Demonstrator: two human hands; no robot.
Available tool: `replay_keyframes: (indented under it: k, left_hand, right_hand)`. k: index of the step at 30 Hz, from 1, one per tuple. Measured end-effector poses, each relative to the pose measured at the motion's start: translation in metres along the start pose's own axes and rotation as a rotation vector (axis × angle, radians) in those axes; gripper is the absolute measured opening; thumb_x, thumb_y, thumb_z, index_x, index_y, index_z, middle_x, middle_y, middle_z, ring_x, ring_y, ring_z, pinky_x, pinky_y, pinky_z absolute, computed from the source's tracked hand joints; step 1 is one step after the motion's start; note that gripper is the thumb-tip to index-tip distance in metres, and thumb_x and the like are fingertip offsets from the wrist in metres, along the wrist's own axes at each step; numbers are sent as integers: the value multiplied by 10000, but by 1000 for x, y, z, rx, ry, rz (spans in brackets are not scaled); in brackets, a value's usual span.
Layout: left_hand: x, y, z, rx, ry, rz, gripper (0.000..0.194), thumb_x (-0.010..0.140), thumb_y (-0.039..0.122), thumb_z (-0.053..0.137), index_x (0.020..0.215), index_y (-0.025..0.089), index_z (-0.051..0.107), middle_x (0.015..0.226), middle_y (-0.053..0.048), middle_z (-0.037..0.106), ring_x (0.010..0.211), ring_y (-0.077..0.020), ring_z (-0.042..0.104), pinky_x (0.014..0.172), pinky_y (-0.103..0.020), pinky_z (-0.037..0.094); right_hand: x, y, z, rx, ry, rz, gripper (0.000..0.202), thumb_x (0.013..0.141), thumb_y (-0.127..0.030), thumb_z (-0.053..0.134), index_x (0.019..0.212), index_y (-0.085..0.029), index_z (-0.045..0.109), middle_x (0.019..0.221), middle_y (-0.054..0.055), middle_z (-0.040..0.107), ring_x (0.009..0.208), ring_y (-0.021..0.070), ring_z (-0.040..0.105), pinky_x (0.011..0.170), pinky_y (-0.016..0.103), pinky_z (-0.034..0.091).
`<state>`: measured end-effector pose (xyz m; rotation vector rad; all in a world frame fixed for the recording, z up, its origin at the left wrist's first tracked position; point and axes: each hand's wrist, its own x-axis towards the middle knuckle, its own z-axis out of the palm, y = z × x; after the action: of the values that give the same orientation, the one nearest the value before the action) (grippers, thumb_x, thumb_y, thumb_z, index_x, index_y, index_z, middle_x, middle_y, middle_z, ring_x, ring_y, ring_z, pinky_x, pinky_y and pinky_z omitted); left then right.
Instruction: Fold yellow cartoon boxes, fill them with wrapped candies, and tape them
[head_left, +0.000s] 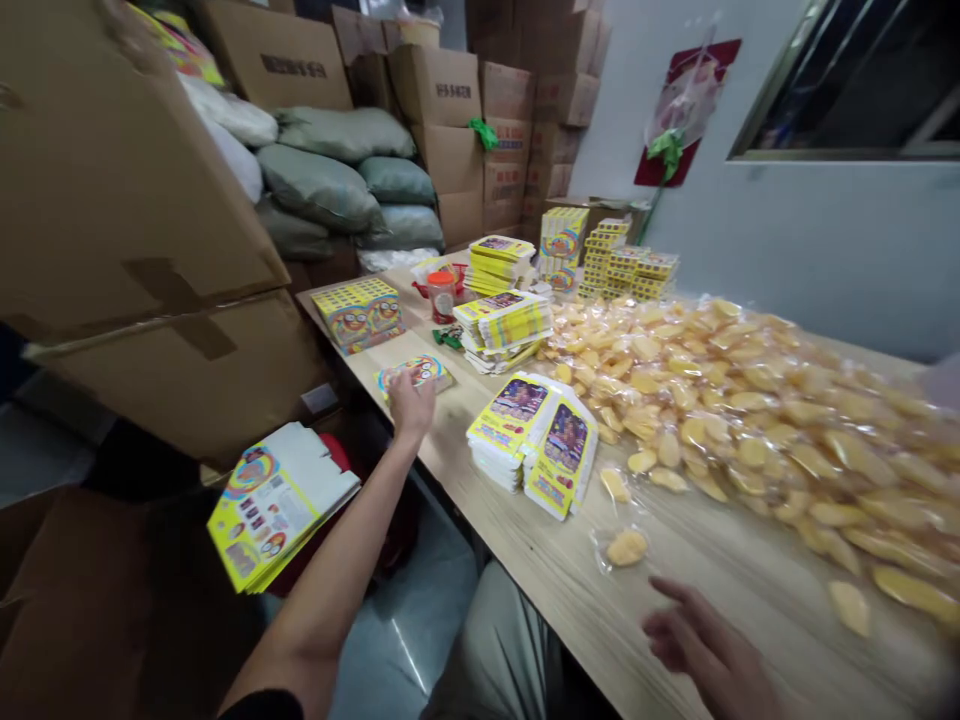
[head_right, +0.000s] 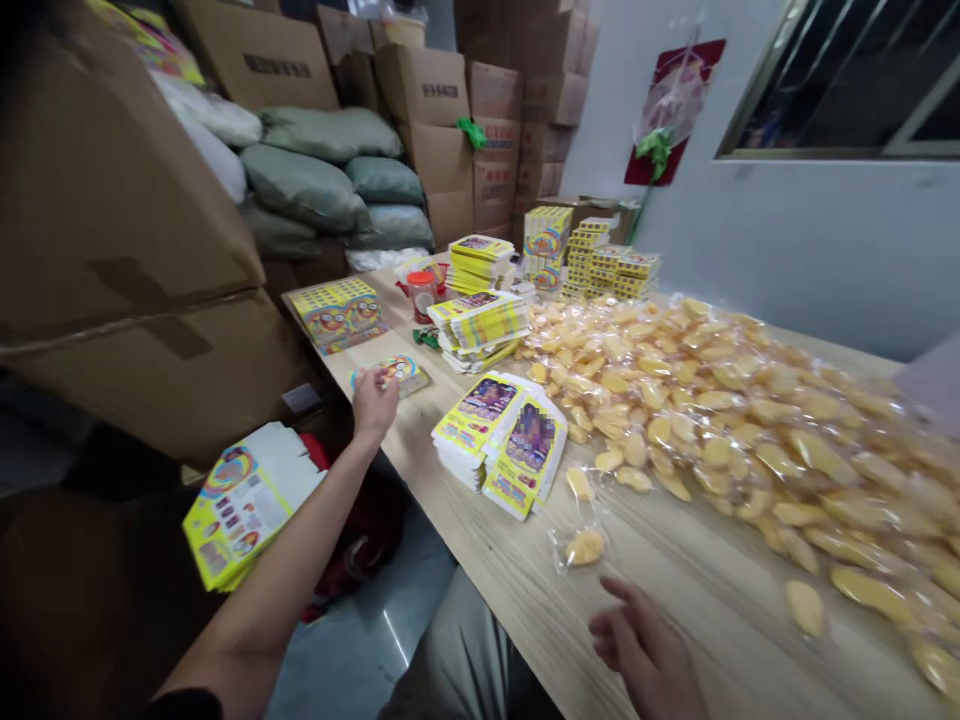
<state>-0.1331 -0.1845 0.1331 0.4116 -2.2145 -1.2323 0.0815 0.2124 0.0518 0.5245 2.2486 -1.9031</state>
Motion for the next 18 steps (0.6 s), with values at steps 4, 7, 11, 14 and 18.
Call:
replay_keyframes:
  k: [4, 7, 11, 14, 18]
  left_hand:
    - [-61, 47, 67, 30, -370, 214, 483, 767, 421, 788, 1154, 162, 660, 1009, -81, 708, 929, -235, 649, 865, -349, 475]
    - [-98, 77, 102, 259, -545, 298, 731, 641, 341, 887, 1272, 126, 588, 1230, -186, 667, 1162, -342, 610, 992, -425, 437]
    - [-98, 88, 118, 313, -595, 211, 363, 759, 199, 763, 1083, 69, 663, 1064, -233, 717, 1061, -376, 663, 937, -461, 467]
    - [-83, 92, 109, 233, -615, 193, 187, 870, 245, 635, 954, 91, 698, 979, -192, 737, 983, -334, 685, 882, -423, 499]
    - [-91, 102, 75, -77, -802, 228, 320, 953, 362, 542, 1138, 136, 675, 1061, -101, 745, 935, -244, 699, 804, -319, 540]
  right_hand:
    - [51, -23, 46, -107, 9, -224, 394, 709, -450, 632, 990, -189, 723, 754, 67, 742, 650, 243, 698, 565, 358, 557]
    - [80, -31, 77, -165, 3, -285, 423, 704, -368, 597, 1070, -180, 698, 883, 95, 757, 737, 235, 712, 604, 349, 560]
    - [89, -30, 96, -175, -27, -330, 472, 729, -316, 579, 1164, -155, 668, 1066, 152, 743, 904, 248, 729, 737, 381, 587]
    - [78, -34, 90, -176, 12, -355, 477, 786, -312, 549, 1220, -133, 635, 1145, 187, 709, 998, 275, 713, 831, 438, 581]
    - [48, -68, 59, -331, 318, -711, 527, 886, -234, 485, 1408, -162, 493, 1395, 193, 569, 1287, 311, 550, 1037, 544, 476]
